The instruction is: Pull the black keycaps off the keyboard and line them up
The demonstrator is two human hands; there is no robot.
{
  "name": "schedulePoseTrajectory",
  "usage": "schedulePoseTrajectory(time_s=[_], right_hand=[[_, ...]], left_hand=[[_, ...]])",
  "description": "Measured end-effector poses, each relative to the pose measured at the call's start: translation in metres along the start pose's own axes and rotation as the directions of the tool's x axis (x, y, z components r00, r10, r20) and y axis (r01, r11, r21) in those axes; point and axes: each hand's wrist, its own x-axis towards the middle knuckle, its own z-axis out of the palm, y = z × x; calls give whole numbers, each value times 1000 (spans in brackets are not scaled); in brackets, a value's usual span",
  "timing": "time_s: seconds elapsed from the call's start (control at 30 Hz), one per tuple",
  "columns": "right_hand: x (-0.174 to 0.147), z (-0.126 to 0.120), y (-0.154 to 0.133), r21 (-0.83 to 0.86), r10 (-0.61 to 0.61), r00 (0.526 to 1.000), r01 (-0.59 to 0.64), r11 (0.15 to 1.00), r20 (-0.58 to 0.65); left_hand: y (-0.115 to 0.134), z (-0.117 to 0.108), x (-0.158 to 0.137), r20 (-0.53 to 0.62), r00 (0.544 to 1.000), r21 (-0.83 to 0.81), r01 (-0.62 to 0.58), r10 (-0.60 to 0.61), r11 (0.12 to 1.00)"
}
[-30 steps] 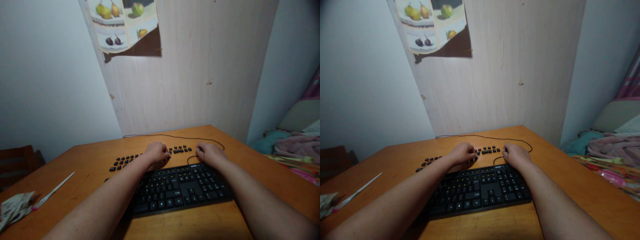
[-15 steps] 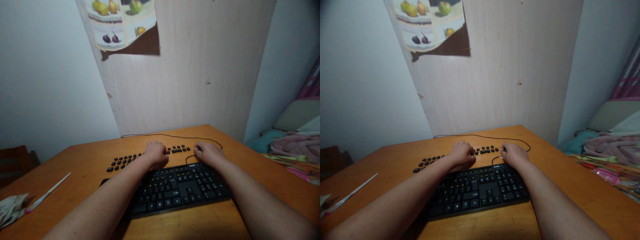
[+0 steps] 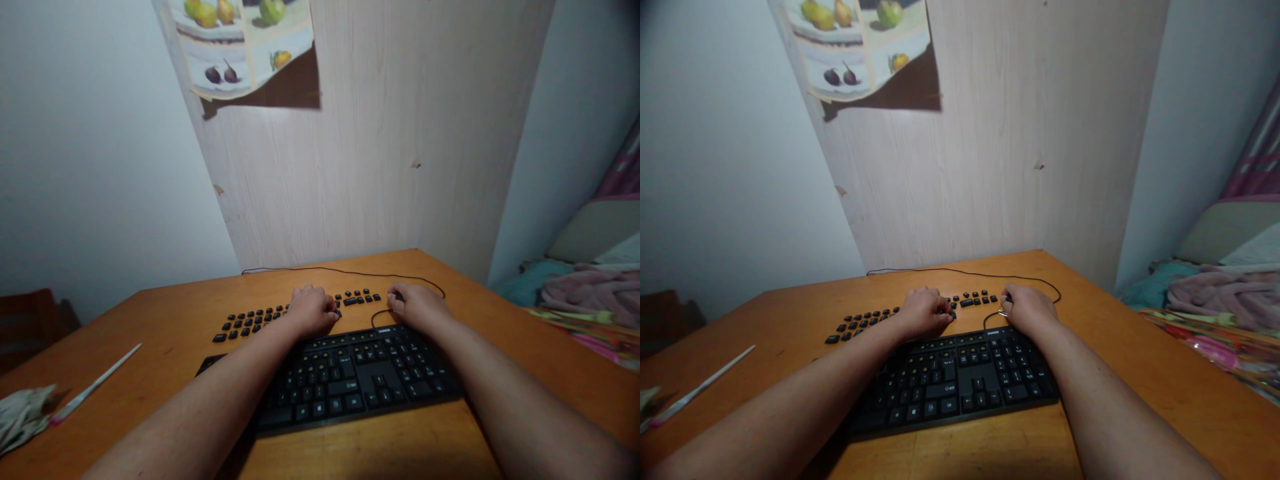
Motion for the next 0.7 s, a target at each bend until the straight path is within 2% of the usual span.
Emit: schedulePoseTrajectory(time_s=[0.47,0.7], right_hand=[[1,1,2,5,-23,1000,23,1000,-15],[1,1,2,-6,-19,1000,18,1000,-17]], left_hand=[[-6,-1,1,13,1000,24,1,-2,1000],[-18,-10,6,0,999,-60,39,-39,997]])
